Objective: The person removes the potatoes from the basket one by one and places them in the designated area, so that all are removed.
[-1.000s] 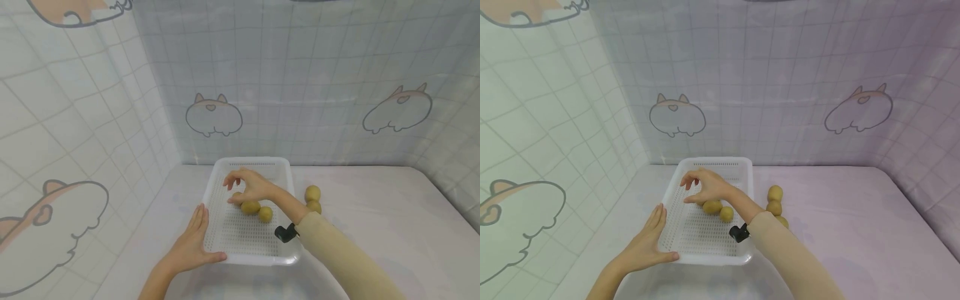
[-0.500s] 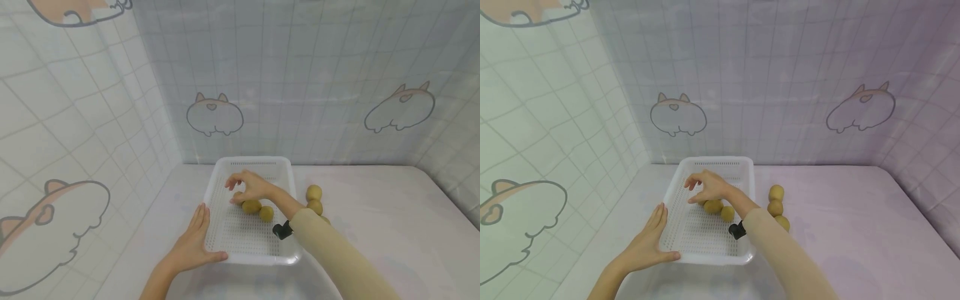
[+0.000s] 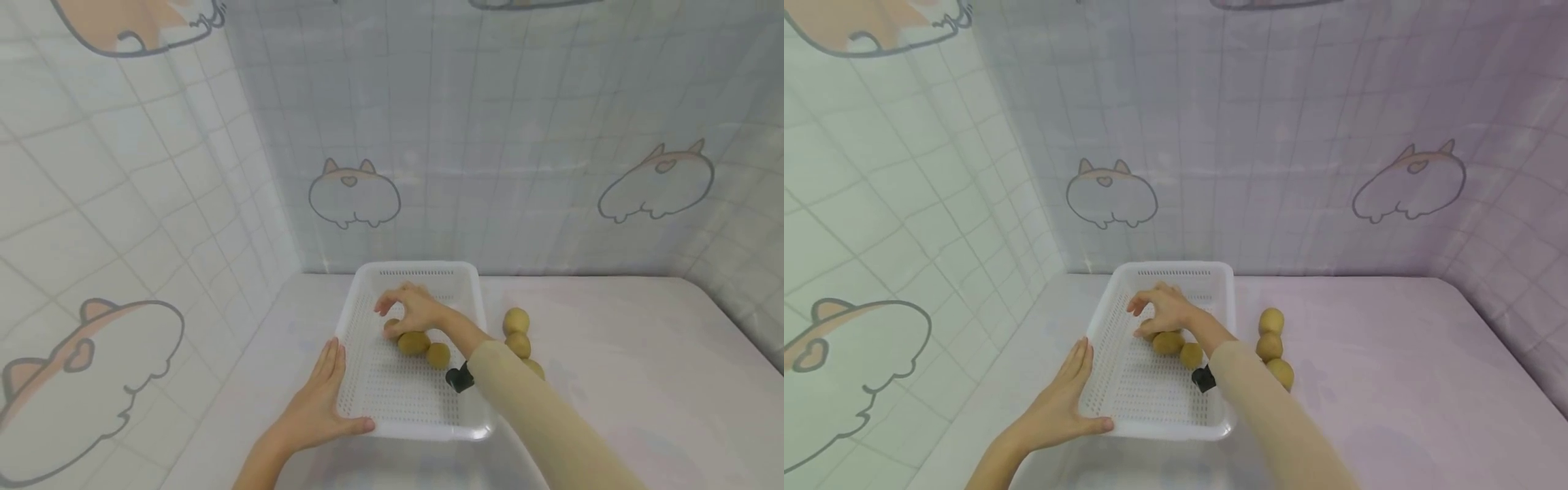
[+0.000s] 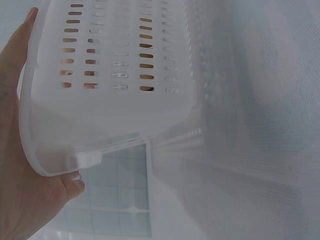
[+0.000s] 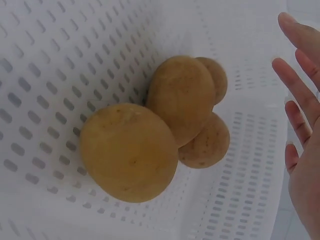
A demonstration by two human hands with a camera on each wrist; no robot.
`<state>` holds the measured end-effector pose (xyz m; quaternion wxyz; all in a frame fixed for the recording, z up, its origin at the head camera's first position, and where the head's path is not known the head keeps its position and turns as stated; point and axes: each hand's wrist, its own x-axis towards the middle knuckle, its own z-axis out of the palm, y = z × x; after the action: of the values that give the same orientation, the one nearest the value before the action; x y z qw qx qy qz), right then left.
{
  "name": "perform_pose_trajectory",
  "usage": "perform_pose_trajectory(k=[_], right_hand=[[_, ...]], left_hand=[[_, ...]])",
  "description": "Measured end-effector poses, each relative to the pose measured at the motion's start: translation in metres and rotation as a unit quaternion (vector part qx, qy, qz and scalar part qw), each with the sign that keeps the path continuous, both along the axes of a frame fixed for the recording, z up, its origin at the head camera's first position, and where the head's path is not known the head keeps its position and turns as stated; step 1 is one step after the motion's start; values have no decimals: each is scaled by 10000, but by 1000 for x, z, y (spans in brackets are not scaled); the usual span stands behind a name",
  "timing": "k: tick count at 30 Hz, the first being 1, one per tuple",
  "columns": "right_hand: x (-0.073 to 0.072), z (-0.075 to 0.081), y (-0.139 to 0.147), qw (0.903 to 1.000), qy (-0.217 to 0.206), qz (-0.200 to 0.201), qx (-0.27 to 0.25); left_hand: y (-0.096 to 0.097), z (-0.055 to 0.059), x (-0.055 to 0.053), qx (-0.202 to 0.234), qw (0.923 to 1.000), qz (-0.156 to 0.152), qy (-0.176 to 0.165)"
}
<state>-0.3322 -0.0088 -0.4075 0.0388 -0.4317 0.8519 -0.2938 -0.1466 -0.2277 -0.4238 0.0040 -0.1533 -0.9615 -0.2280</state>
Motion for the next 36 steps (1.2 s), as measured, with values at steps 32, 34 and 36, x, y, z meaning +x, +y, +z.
perform_pose_trajectory(k=[32,34,36], right_hand=[[-6,-25,-9,9790,274,-633,1921],[-6,-26,-11,9781,369,-617,1952],[-5,-26,-14,9781,430,-618,1940]], left_hand=[[2,0,-1,-102,9999,11,-35],[2,1,-1,-122,9999,16,-4],[1,2,-1,-139,9999,20,-4]])
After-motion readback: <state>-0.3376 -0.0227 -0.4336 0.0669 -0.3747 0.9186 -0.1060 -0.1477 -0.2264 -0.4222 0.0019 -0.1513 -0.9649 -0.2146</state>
